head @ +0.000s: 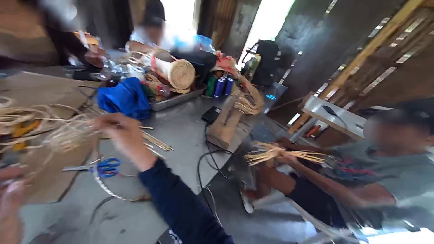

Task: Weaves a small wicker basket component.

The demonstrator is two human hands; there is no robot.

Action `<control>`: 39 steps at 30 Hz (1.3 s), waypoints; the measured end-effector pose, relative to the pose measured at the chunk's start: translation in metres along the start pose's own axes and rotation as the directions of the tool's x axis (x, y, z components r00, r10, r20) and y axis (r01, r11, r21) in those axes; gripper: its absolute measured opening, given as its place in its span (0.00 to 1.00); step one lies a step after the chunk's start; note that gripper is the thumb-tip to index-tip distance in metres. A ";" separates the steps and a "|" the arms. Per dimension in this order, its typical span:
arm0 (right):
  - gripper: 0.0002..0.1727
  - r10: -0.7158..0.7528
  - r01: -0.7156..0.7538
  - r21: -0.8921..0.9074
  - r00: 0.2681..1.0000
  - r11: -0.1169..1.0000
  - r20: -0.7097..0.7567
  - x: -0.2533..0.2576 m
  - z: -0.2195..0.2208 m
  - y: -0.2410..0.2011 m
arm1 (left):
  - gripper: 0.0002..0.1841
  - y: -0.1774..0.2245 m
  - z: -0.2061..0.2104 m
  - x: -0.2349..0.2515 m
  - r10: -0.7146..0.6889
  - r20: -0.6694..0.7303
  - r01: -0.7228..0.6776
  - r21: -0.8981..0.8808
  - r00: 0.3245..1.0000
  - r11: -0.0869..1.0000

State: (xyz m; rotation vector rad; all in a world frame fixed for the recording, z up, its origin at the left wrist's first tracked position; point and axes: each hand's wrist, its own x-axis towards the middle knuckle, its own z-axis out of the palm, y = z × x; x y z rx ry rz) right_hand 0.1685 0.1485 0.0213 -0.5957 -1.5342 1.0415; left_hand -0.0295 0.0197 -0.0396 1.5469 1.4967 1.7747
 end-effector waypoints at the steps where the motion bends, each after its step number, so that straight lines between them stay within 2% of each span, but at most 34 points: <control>1: 0.10 0.065 -0.062 0.087 0.997 0.994 -0.037 0.003 -0.013 -0.006 | 0.24 -0.014 -0.003 0.003 0.038 -0.004 -0.038 0.039 0.999 0.999; 3: 0.09 0.219 -0.171 0.286 0.965 0.943 -0.146 0.013 -0.028 -0.002 | 0.27 -0.019 -0.004 0.004 0.053 -0.059 -0.046 0.109 0.997 0.993; 5: 0.09 0.344 -0.220 0.443 0.912 0.869 -0.223 0.021 -0.036 0.007 | 0.28 -0.020 -0.003 0.003 0.044 -0.084 -0.029 0.165 0.995 0.986; 9: 0.08 0.475 -0.236 0.597 0.834 0.767 -0.280 0.030 -0.036 0.013 | 0.28 -0.015 -0.002 0.004 0.049 -0.096 -0.024 0.246 0.994 0.969; 20: 0.06 0.447 -0.192 0.574 0.826 0.796 -0.344 0.028 -0.033 0.017 | 0.22 -0.019 -0.003 0.004 0.062 -0.111 -0.022 0.332 0.992 0.943; 30: 0.06 0.367 -0.187 0.466 0.869 0.865 -0.332 0.024 -0.029 0.019 | 0.16 -0.014 -0.004 0.003 0.078 -0.123 -0.020 0.411 0.989 0.911; 36: 0.10 0.462 -0.362 0.461 0.879 0.810 -0.122 0.022 -0.020 0.023 | 0.10 -0.003 -0.028 0.017 0.038 -0.302 0.122 0.493 0.952 0.861; 39: 0.11 0.468 -0.416 0.449 0.884 0.791 -0.006 0.021 -0.015 0.024 | 0.09 0.006 -0.038 0.035 -0.134 -0.203 0.226 0.555 0.970 0.801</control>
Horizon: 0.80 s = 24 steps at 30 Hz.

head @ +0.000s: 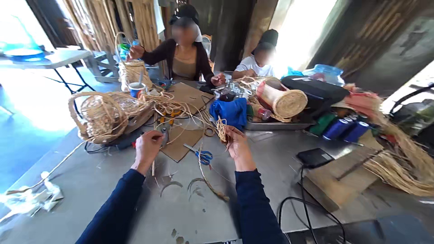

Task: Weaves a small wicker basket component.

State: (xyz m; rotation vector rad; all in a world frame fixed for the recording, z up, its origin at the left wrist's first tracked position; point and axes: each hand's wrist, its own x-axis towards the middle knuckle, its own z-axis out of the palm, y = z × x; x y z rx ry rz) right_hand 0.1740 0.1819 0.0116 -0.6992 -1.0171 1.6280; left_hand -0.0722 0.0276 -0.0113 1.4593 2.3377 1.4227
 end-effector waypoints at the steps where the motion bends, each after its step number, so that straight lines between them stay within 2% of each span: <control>1: 0.12 0.003 -0.003 -0.016 0.999 1.000 0.036 0.000 0.001 0.001 | 0.10 0.004 0.001 0.008 -0.032 0.084 0.029 0.045 0.996 0.999; 5: 0.12 0.021 -0.016 -0.054 0.995 0.998 0.101 -0.002 0.001 0.004 | 0.16 0.018 0.029 0.039 -0.156 0.346 0.054 0.288 0.925 0.956; 8: 0.11 0.064 -0.046 -0.118 0.986 0.992 0.155 -0.003 0.000 0.004 | 0.19 0.020 0.057 0.052 -0.242 0.402 0.046 0.438 0.883 0.898; 11: 0.10 0.115 -0.066 -0.197 0.962 0.978 0.249 -0.007 -0.001 0.003 | 0.17 0.032 0.061 0.055 -0.281 0.379 0.076 0.472 0.882 0.878; 15: 0.07 0.164 -0.053 -0.323 0.930 0.945 0.328 -0.003 -0.007 0.006 | 0.13 0.041 0.031 0.066 -0.196 0.283 0.118 0.271 0.939 0.955; 17: 0.06 0.181 -0.041 -0.379 0.921 0.925 0.344 -0.002 -0.007 0.008 | 0.11 0.031 0.016 0.072 -0.181 0.293 0.172 0.056 0.939 0.983; 20: 0.04 0.198 -0.027 -0.429 0.912 0.903 0.359 -0.003 -0.006 0.011 | 0.09 0.015 0.007 0.065 -0.224 0.302 0.312 -0.283 0.926 0.907; 24: 0.04 0.244 -0.028 -0.469 0.880 0.883 0.407 -0.002 -0.008 0.013 | 0.06 0.001 -0.001 0.045 -0.111 0.384 0.278 -0.412 0.917 0.868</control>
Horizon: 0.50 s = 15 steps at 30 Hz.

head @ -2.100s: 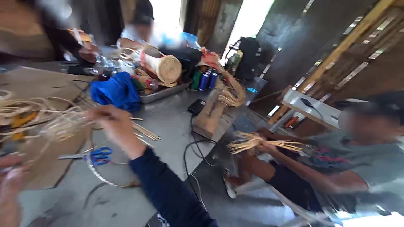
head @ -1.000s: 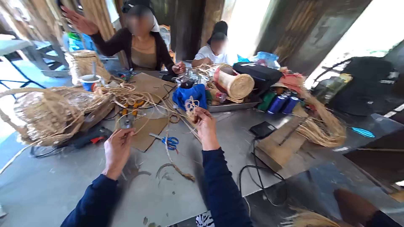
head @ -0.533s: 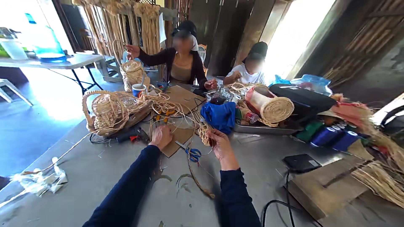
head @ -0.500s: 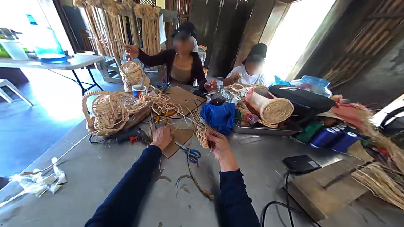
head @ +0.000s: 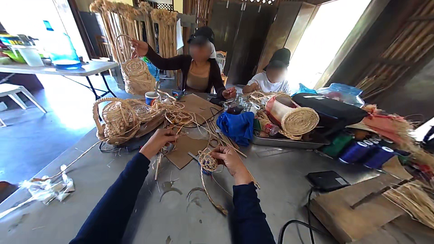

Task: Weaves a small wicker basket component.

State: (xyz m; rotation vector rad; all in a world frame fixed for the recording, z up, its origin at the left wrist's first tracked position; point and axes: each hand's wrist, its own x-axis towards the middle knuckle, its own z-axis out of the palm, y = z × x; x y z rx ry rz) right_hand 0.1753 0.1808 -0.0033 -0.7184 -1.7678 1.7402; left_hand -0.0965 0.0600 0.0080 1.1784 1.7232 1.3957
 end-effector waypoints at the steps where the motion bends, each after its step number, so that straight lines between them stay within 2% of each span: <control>1: 0.04 0.004 -0.004 -0.010 1.000 1.000 0.015 0.000 0.000 0.001 | 0.05 -0.005 0.000 -0.005 0.026 0.034 -0.025 -0.025 0.999 0.999; 3: 0.04 0.010 -0.010 -0.025 0.999 1.000 0.036 0.000 0.001 0.001 | 0.03 -0.013 0.002 -0.018 0.050 0.092 -0.045 -0.052 0.995 0.998; 4: 0.04 0.009 -0.008 -0.029 0.999 1.000 0.043 -0.001 0.001 0.000 | 0.03 -0.014 0.003 -0.024 0.036 0.124 -0.035 -0.008 0.992 0.999; 6: 0.04 0.005 -0.003 -0.035 0.999 0.999 0.054 -0.003 0.003 -0.003 | 0.05 -0.012 0.001 -0.035 -0.051 0.214 0.009 0.194 0.976 0.981; 9: 0.04 0.004 -0.002 -0.038 0.999 0.999 0.054 -0.003 0.006 -0.004 | 0.09 0.000 -0.004 -0.044 -0.199 0.280 0.025 0.522 0.939 0.853; 11: 0.04 -0.011 0.013 -0.045 0.999 0.999 0.039 -0.001 0.008 -0.003 | 0.10 0.013 -0.007 -0.049 -0.143 0.215 -0.021 0.621 0.966 0.784; 13: 0.03 -0.053 0.054 -0.088 0.999 0.995 0.012 0.000 0.015 -0.002 | 0.13 0.033 -0.006 -0.055 -0.113 0.078 0.023 0.715 0.990 0.698; 15: 0.04 -0.121 0.118 -0.164 0.993 0.979 -0.009 0.000 0.023 -0.002 | 0.17 0.046 0.004 -0.061 -0.040 -0.059 0.070 0.706 0.997 0.704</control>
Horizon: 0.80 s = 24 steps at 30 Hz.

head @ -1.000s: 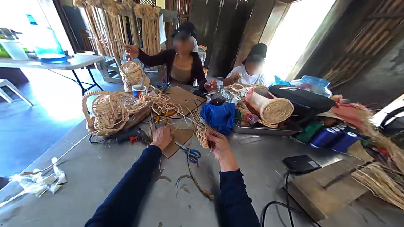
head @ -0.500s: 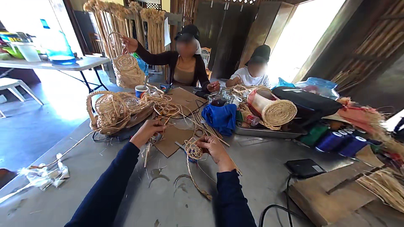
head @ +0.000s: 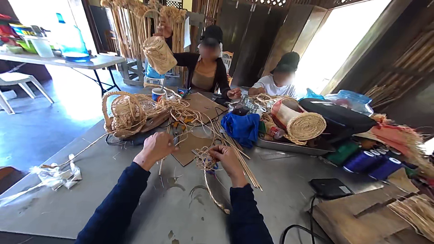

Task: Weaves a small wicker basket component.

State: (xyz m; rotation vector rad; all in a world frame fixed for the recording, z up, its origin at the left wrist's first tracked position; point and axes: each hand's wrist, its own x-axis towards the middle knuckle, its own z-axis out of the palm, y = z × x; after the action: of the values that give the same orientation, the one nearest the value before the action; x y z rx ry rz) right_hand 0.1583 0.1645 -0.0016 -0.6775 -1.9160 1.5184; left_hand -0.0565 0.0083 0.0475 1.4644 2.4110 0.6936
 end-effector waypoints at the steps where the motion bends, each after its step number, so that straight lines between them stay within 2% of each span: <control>1: 0.04 -0.029 0.029 -0.035 1.000 0.999 -0.010 0.000 0.005 -0.001 | 0.16 0.004 0.005 -0.002 0.041 -0.088 -0.047 -0.067 0.995 0.997; 3: 0.04 -0.080 0.077 -0.108 0.997 0.991 -0.025 -0.001 0.014 -0.003 | 0.15 0.004 0.023 -0.001 0.175 -0.213 -0.230 -0.266 0.961 0.936; 5: 0.05 -0.117 0.111 -0.198 0.993 0.974 -0.022 -0.003 0.021 -0.004 | 0.16 0.000 0.044 0.003 0.273 -0.226 -0.351 -0.479 0.935 0.805; 7: 0.06 -0.163 0.152 -0.276 0.986 0.949 -0.016 -0.004 0.028 -0.002 | 0.17 -0.002 0.058 0.004 0.309 -0.185 -0.358 -0.574 0.933 0.737; 10: 0.06 -0.189 0.180 -0.328 0.982 0.927 0.006 -0.006 0.039 -0.001 | 0.17 -0.001 0.071 0.000 0.278 -0.206 -0.343 -0.640 0.938 0.687; 12: 0.06 -0.185 0.181 -0.327 0.983 0.928 0.017 -0.007 0.045 -0.001 | 0.16 0.000 0.073 -0.003 0.283 -0.231 -0.364 -0.643 0.931 0.673; 16: 0.06 -0.184 0.172 -0.337 0.983 0.926 -0.005 -0.008 0.053 -0.001 | 0.12 0.000 0.073 -0.004 0.322 -0.249 -0.407 -0.515 0.913 0.755; 20: 0.06 -0.150 0.130 -0.378 0.988 0.917 -0.023 -0.009 0.057 -0.001 | 0.09 0.000 0.066 -0.003 0.280 -0.186 -0.336 -0.496 0.942 0.801; 24: 0.06 -0.148 0.125 -0.394 0.989 0.911 -0.028 -0.009 0.059 0.001 | 0.09 0.001 0.059 -0.004 0.301 -0.123 -0.324 -0.443 0.946 0.836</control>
State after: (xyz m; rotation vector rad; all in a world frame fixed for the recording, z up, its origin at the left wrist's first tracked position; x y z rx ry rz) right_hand 0.1220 0.1182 -0.0136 -0.7289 -2.1961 1.0250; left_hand -0.0283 0.0212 -0.0033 1.6470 1.8588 1.2835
